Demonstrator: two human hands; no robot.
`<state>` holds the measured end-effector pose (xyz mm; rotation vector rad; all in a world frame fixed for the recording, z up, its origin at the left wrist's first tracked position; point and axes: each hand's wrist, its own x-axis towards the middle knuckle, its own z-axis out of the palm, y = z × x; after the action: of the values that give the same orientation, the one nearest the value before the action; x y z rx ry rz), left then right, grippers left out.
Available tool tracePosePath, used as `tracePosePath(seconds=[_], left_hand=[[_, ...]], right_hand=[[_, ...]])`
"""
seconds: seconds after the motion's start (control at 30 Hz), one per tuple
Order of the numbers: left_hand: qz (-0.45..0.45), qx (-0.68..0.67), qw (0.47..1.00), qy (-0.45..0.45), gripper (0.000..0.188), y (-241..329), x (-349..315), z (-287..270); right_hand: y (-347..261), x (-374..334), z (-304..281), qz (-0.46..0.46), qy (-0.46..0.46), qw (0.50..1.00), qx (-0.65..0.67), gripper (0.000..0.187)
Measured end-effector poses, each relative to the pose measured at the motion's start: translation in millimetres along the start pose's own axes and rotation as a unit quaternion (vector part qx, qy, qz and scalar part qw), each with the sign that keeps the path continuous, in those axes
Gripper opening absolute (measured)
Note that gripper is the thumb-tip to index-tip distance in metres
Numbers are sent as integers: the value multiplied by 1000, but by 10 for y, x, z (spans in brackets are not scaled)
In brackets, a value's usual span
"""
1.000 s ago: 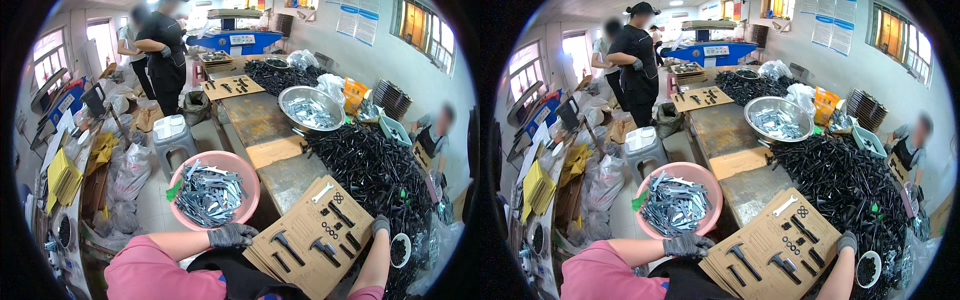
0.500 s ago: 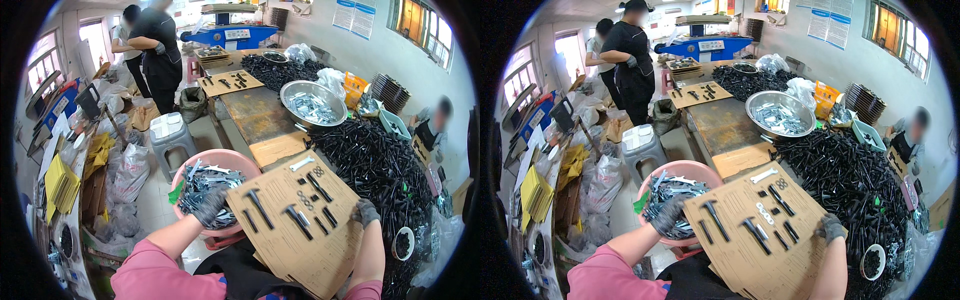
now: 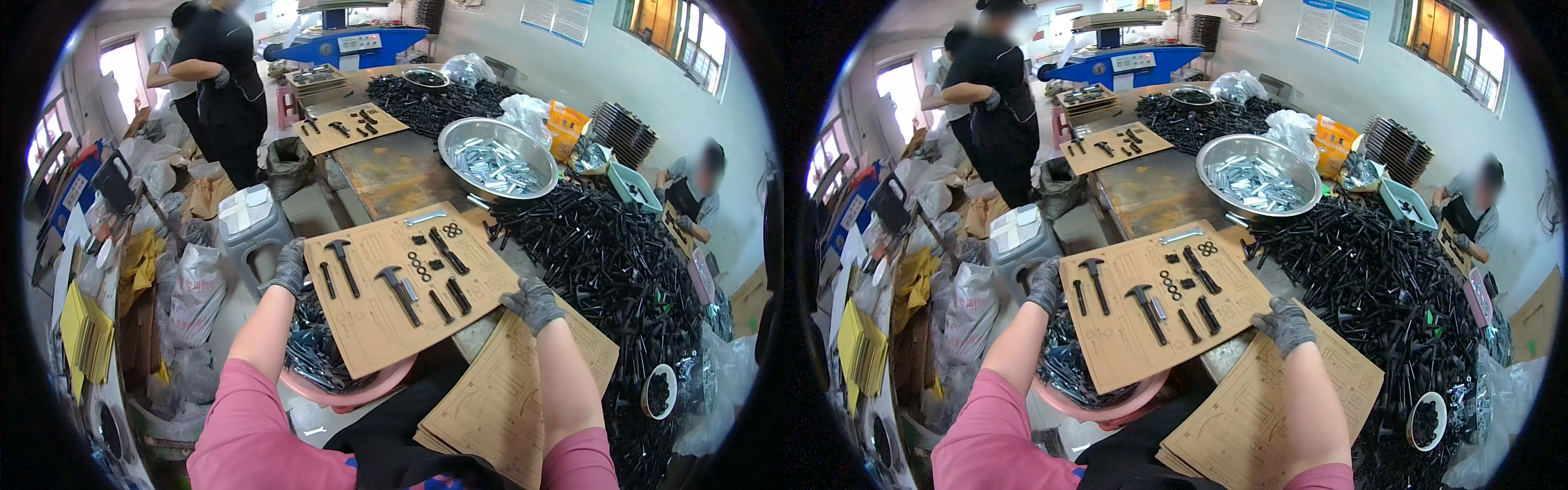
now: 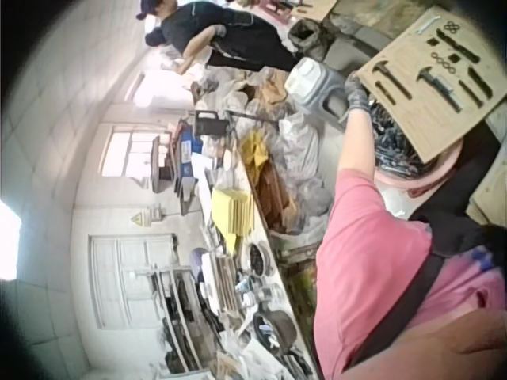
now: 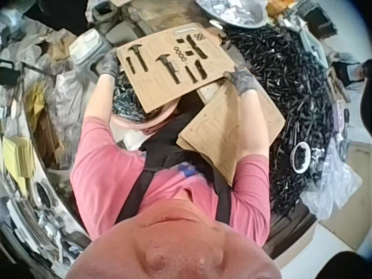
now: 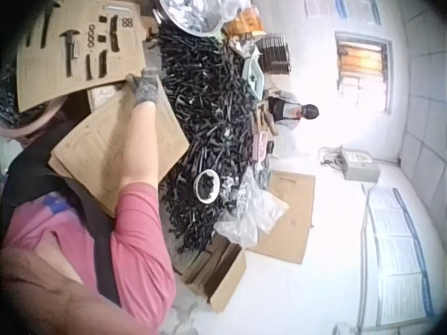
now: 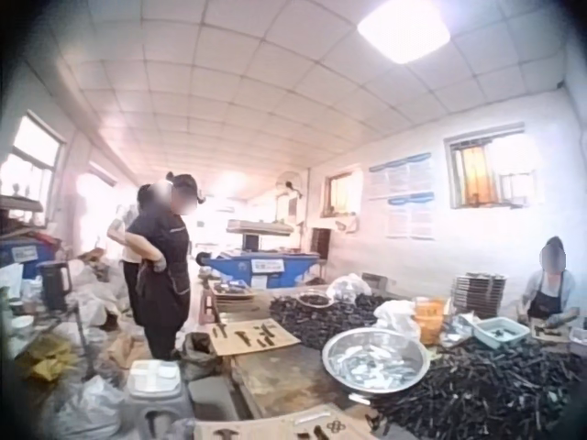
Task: The person assembles small hardware sets by picking hammers, nails, and washers from piles and bowls, then placing them into designated slots on cardboard templates. The person repeats this process for multiple templates, arranging each component carefully before moving to the next.
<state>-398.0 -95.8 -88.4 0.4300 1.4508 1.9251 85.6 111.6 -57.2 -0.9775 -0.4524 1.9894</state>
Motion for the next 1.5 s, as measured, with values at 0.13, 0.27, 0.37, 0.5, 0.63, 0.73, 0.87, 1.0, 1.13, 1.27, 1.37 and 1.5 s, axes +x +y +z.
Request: tracePosePath(seconds=[0.13, 0.27, 0.37, 0.5, 0.63, 0.73, 0.87, 1.0, 1.13, 1.27, 1.37, 1.5], left_hand=[[9, -6, 993, 121, 27, -44, 553, -473], [24, -108, 985, 129, 14, -106, 848, -318], [9, -158, 979, 125, 18, 40, 737, -22], [7, -143, 987, 74, 25, 23, 870, -210], [-74, -78, 994, 35, 30, 33, 775, -163], [-64, -41, 994, 75, 29, 161, 471, -8], [159, 252, 947, 117, 38, 217, 371, -214], [308, 222, 922, 74, 40, 239, 62, 272], [393, 220, 889, -84, 42, 443, -840, 1374], [413, 257, 815, -314, 46, 79, -1411, 2282], [369, 226, 760, -485, 55, -102, -2274, 2858], [468, 352, 517, -624, 55, -441, -3017, 3339]], right_hand=[[233, -330, 917, -16, 37, 985, -170, 41], [270, -150, 839, -33, 25, 994, -100, 45], [280, -208, 991, -13, 32, 997, -75, 43], [350, -199, 1047, -1, 4, 996, -86, 45], [326, -340, 999, -11, -46, 983, -175, 49], [227, -795, 879, -47, -71, 963, -257, 47], [54, -1325, 383, -103, -113, 928, -340, 41], [-212, -1995, -311, -155, -36, 899, -408, 34], [-250, -2721, -842, -194, 128, 836, -498, 32], [-15, -3229, -1572, -290, 285, 586, -701, 36], [100, -3576, -1508, -153, 350, 617, -688, 37], [397, -3672, -1728, -168, 289, 690, -642, 39]])
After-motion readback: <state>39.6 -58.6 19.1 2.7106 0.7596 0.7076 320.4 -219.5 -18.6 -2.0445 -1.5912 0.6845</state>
